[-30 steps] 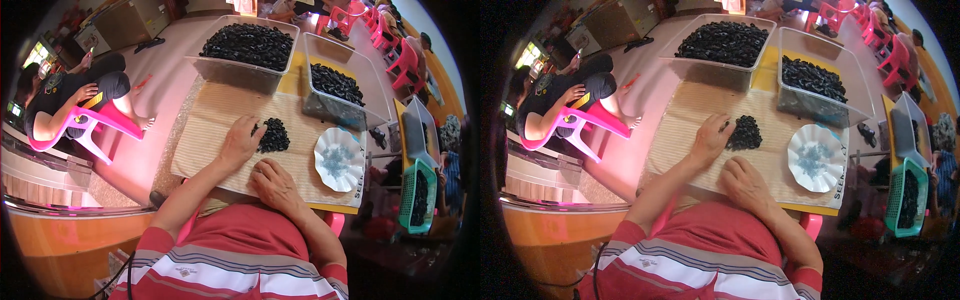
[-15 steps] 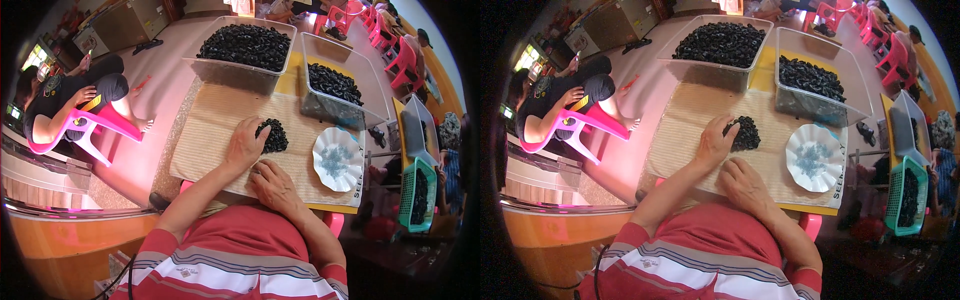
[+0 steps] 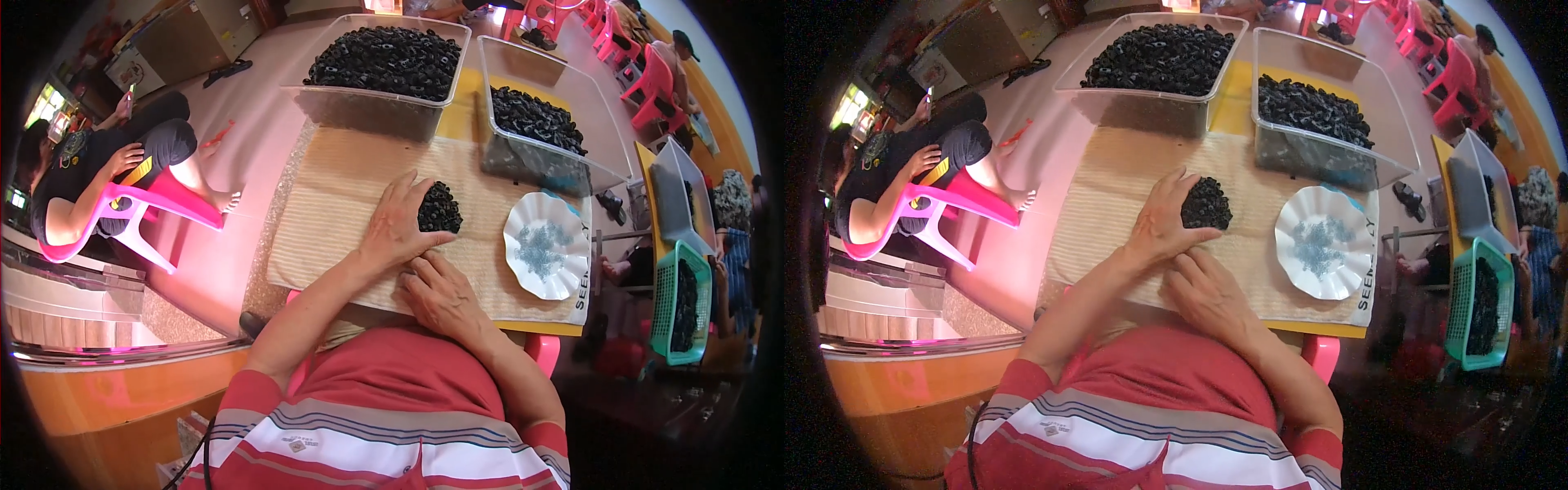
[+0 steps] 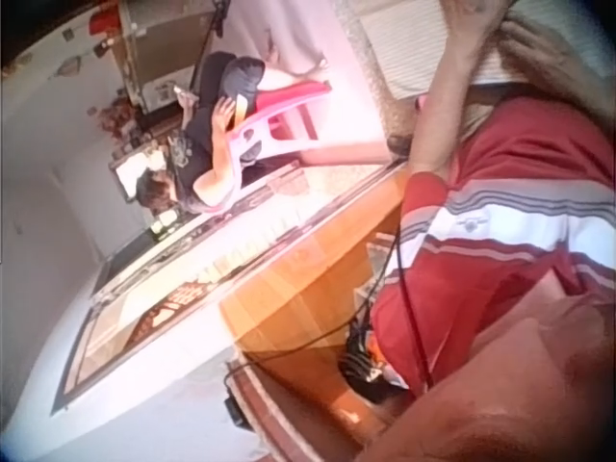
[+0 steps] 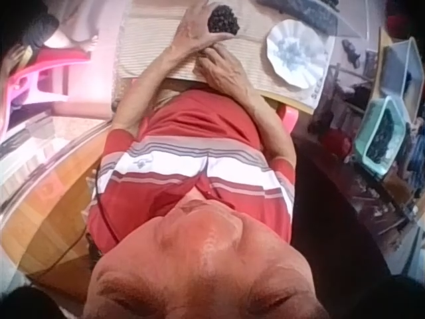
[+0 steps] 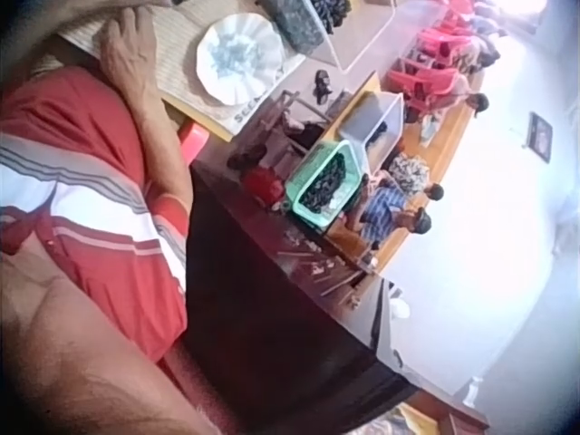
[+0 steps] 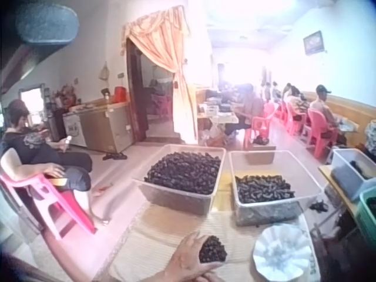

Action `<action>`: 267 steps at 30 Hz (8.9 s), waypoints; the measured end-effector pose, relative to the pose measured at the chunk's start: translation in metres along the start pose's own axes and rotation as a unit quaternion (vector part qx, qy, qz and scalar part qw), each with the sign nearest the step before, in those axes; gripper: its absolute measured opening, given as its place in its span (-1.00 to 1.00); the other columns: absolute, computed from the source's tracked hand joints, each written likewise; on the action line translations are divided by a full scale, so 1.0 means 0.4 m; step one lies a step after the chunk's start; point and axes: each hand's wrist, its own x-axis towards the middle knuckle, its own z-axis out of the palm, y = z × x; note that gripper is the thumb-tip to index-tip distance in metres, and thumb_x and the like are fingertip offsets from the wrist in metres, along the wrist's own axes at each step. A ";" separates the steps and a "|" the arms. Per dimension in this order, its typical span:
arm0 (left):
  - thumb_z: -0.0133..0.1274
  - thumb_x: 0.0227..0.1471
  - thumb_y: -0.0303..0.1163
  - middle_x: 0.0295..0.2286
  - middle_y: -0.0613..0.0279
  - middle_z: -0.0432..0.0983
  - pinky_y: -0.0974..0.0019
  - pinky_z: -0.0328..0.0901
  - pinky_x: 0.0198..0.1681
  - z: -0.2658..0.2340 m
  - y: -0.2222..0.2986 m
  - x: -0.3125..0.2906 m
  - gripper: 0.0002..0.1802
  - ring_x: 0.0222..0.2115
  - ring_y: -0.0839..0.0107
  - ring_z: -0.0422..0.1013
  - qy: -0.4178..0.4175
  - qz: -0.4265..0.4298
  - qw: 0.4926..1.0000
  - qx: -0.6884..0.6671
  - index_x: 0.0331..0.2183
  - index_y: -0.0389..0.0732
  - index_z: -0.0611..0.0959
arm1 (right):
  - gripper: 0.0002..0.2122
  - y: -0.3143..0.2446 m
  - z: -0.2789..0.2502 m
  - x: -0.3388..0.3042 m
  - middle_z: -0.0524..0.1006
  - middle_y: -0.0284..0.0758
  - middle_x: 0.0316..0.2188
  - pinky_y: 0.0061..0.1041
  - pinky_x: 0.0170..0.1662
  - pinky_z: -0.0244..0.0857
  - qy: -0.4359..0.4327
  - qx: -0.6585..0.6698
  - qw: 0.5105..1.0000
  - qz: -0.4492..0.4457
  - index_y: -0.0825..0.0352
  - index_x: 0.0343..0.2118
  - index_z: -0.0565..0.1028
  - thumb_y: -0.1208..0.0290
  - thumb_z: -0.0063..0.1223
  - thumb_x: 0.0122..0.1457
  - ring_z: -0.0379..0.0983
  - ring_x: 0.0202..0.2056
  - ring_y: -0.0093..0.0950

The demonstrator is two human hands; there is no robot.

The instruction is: The person sorts small black plastic components by hand on a table in an assembly area.

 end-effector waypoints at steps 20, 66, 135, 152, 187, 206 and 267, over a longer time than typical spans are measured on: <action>0.36 -0.09 0.04 0.14 -0.28 0.34 -0.05 0.14 0.31 0.027 -0.005 0.052 -0.19 0.21 -0.22 0.23 -0.089 0.128 0.988 0.004 0.08 -0.30 0.54 | -0.78 0.001 0.002 -0.008 0.52 -0.18 -0.04 -0.29 0.17 0.34 -0.022 -0.005 1.000 0.008 0.33 -0.21 0.59 0.42 0.25 0.08 0.43 0.08 -0.17; 0.13 0.17 0.05 0.27 -0.20 0.18 -0.24 -0.02 0.37 -0.173 -0.062 -0.160 -0.40 0.32 -0.23 0.05 -0.111 0.047 0.976 0.183 0.18 0.07 0.57 | -0.87 0.252 0.029 0.174 0.57 -0.30 -0.11 -0.21 0.16 0.29 0.023 -0.197 0.977 0.075 0.28 -0.27 0.59 0.44 0.11 0.13 0.43 0.06 -0.23; 0.21 0.09 -0.12 -0.32 0.05 0.55 -0.02 0.46 -0.22 -0.207 -0.184 0.654 -0.67 -0.29 -0.05 0.54 -0.088 0.230 0.956 0.163 -0.26 -0.17 0.61 | -0.75 0.173 -0.012 0.113 0.51 -0.18 -0.06 -0.25 0.07 0.40 0.031 -0.033 0.997 0.056 0.39 -0.18 0.54 0.52 0.20 0.04 0.44 0.01 -0.16; 0.17 0.16 -0.02 -0.44 -0.10 0.56 -0.05 0.42 -0.30 -0.208 -0.167 0.655 -0.55 -0.35 -0.14 0.52 0.003 0.154 0.982 0.104 -0.41 -0.27 0.60 | -0.73 0.177 -0.007 0.112 0.52 -0.16 -0.05 -0.23 0.08 0.40 0.029 -0.029 0.998 0.057 0.40 -0.17 0.55 0.53 0.19 0.03 0.45 0.01 -0.15; 0.22 0.09 -0.03 -0.47 -0.10 0.54 -0.05 0.39 -0.28 -0.186 -0.200 0.693 -0.56 -0.35 -0.11 0.51 -0.032 0.149 0.970 0.190 -0.44 -0.26 0.57 | -0.77 0.180 -0.012 0.111 0.52 -0.20 -0.12 -0.29 0.05 0.40 0.024 -0.005 0.999 0.043 0.39 -0.20 0.55 0.54 0.19 0.04 0.46 -0.04 -0.20; 0.24 0.09 0.12 -0.51 -0.09 0.61 0.00 0.43 -0.35 -0.202 -0.190 0.700 -0.48 -0.42 -0.10 0.55 0.012 0.080 0.992 0.102 -0.47 -0.21 0.72 | -0.82 0.177 -0.008 0.116 0.53 -0.23 -0.17 -0.31 0.01 0.43 0.035 -0.017 0.998 0.042 0.38 -0.24 0.55 0.55 0.19 0.06 0.47 -0.07 -0.22; 0.26 0.06 -0.07 -0.45 -0.01 0.65 0.16 0.46 -0.30 -0.205 -0.196 0.693 -0.66 -0.40 0.04 0.60 0.011 0.088 0.996 0.006 -0.36 -0.18 0.73 | -0.83 0.177 -0.010 0.121 0.55 -0.25 -0.17 -0.33 -0.02 0.43 0.015 -0.022 0.999 0.041 0.38 -0.25 0.57 0.50 0.22 0.09 0.47 -0.09 -0.25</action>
